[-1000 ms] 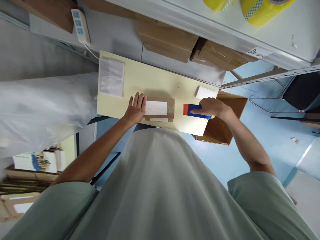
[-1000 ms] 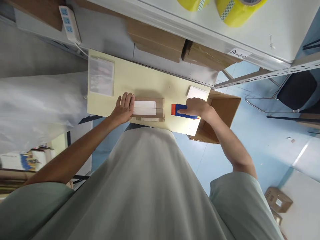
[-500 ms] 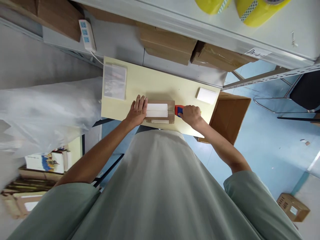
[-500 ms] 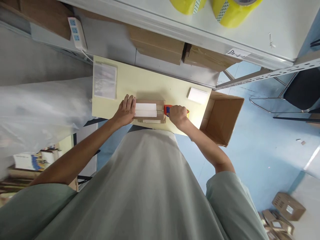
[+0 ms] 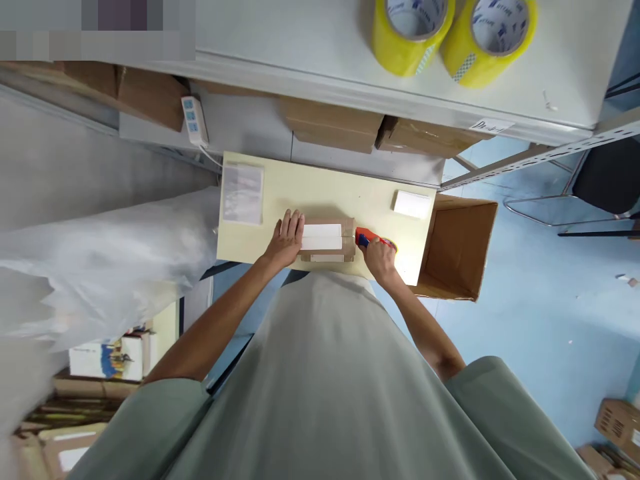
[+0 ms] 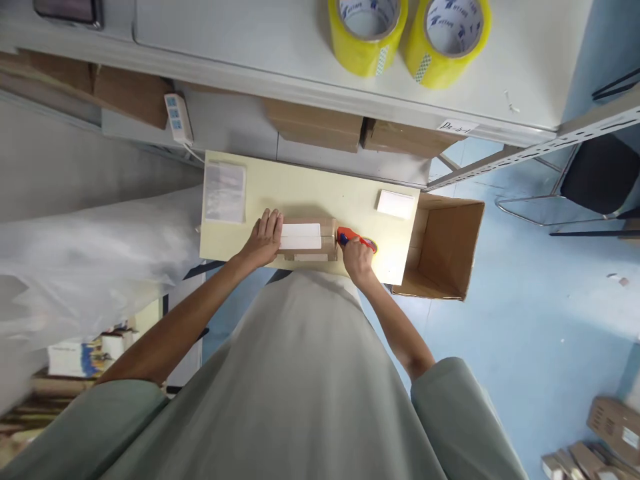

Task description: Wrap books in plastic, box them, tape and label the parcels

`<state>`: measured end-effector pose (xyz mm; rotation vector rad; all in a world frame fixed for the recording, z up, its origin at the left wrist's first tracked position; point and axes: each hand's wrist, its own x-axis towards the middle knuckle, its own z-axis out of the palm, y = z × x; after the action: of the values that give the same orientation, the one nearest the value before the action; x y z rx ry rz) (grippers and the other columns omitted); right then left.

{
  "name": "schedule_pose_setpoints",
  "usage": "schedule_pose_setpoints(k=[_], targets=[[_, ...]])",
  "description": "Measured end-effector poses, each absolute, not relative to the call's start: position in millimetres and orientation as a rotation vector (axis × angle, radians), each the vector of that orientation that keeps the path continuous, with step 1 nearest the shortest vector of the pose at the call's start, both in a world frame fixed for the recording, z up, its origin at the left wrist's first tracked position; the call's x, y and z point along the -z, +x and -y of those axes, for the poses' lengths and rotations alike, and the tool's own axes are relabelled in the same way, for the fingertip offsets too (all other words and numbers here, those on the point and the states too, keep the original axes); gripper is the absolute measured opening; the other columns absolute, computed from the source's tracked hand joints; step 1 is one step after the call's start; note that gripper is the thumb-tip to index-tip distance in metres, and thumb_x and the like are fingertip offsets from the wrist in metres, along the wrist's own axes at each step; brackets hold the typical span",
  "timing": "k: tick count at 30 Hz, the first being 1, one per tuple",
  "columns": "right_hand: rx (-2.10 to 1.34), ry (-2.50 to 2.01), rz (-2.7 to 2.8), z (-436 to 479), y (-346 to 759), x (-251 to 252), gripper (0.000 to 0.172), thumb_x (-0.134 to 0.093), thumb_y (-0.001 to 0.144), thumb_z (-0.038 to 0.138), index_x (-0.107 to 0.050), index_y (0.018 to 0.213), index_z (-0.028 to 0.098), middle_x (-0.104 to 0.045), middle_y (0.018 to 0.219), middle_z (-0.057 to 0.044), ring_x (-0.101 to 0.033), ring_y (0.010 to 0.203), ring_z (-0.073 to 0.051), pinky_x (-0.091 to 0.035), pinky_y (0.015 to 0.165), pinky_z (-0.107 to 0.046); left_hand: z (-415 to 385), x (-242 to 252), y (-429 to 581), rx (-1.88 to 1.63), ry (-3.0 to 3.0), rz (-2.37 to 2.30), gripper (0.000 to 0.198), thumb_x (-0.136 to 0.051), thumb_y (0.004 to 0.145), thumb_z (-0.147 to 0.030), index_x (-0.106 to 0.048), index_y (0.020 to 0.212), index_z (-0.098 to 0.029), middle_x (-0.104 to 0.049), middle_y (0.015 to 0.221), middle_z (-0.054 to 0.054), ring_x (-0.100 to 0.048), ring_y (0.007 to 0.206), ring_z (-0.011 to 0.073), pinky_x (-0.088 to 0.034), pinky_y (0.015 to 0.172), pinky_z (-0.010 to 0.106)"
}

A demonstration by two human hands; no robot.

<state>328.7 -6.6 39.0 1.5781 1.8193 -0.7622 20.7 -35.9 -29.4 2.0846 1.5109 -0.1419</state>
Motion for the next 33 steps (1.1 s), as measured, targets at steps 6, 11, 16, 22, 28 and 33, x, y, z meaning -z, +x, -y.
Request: schedule_pose_setpoints(k=[6,11,16,22,28,33], targets=[[0.71,1.96,-1.674,25.0,330.3,-64.9,0.043,-0.05,0.121,0.04,-0.07,0.132,0.004,-0.083,0.106,-0.027,-0.085,0.104,-0.033,-0.055,0.08,-0.035,27.7,26.3,15.0,0.135,2.155,-1.441,0.126,-0.083,0.089,-0.043,-0.015,0.184,0.004,-0.021,0.186,0.043,-0.013,0.179,0.0571,-0.015,0.14,0.081],[0.668,2.153,-1.655,20.9,326.1,-110.8,0.042,-0.045,0.121,0.043,-0.067,0.14,0.012,-0.083,0.117,-0.025,-0.083,0.108,-0.037,-0.056,0.078,-0.039,14.2,2.9,26.6,-0.045,2.21,-1.412,0.128,-0.082,0.095,-0.061,-0.015,0.184,0.001,-0.022,0.187,0.041,-0.02,0.178,0.0547,-0.018,0.141,0.078],[0.582,2.238,-1.854,-14.7,299.9,-173.7,0.042,-0.048,0.117,0.038,-0.058,0.148,0.01,-0.082,0.122,-0.024,-0.081,0.104,-0.039,-0.057,0.082,-0.041,-30.4,-62.5,46.2,-0.581,2.383,-1.267,0.086,-0.064,0.112,-0.041,-0.027,0.183,-0.011,-0.038,0.185,0.032,-0.033,0.177,0.0439,-0.033,0.141,0.069],[0.364,2.124,-2.374,-94.5,244.3,-233.2,0.05,-0.043,0.115,0.028,-0.047,0.159,0.005,-0.08,0.125,-0.026,-0.077,0.115,-0.04,-0.059,0.099,-0.047,-91.0,-150.9,51.3,-1.025,2.414,-1.225,0.071,-0.051,0.116,-0.032,-0.031,0.183,-0.022,-0.05,0.18,0.023,-0.043,0.173,0.0376,-0.042,0.139,0.066],[0.105,1.917,-2.616,-177.3,192.8,-254.4,0.046,-0.04,0.113,0.015,-0.051,0.156,0.004,-0.077,0.134,-0.026,-0.068,0.136,-0.037,-0.045,0.122,-0.048,-119.0,-192.5,35.5,-1.105,2.435,-1.295,0.067,-0.047,0.117,-0.029,-0.034,0.182,-0.022,-0.051,0.179,0.02,-0.043,0.172,0.0348,-0.042,0.14,0.064],[0.087,1.898,-2.589,-221.5,168.5,-244.3,0.043,-0.044,0.116,0.02,-0.057,0.153,0.002,-0.074,0.143,-0.029,-0.063,0.145,-0.038,-0.039,0.129,-0.051,-113.3,-191.8,20.2,-1.096,2.384,-1.325,0.066,-0.049,0.116,-0.029,-0.038,0.18,-0.02,-0.054,0.176,0.021,-0.046,0.169,0.0339,-0.041,0.14,0.06]])
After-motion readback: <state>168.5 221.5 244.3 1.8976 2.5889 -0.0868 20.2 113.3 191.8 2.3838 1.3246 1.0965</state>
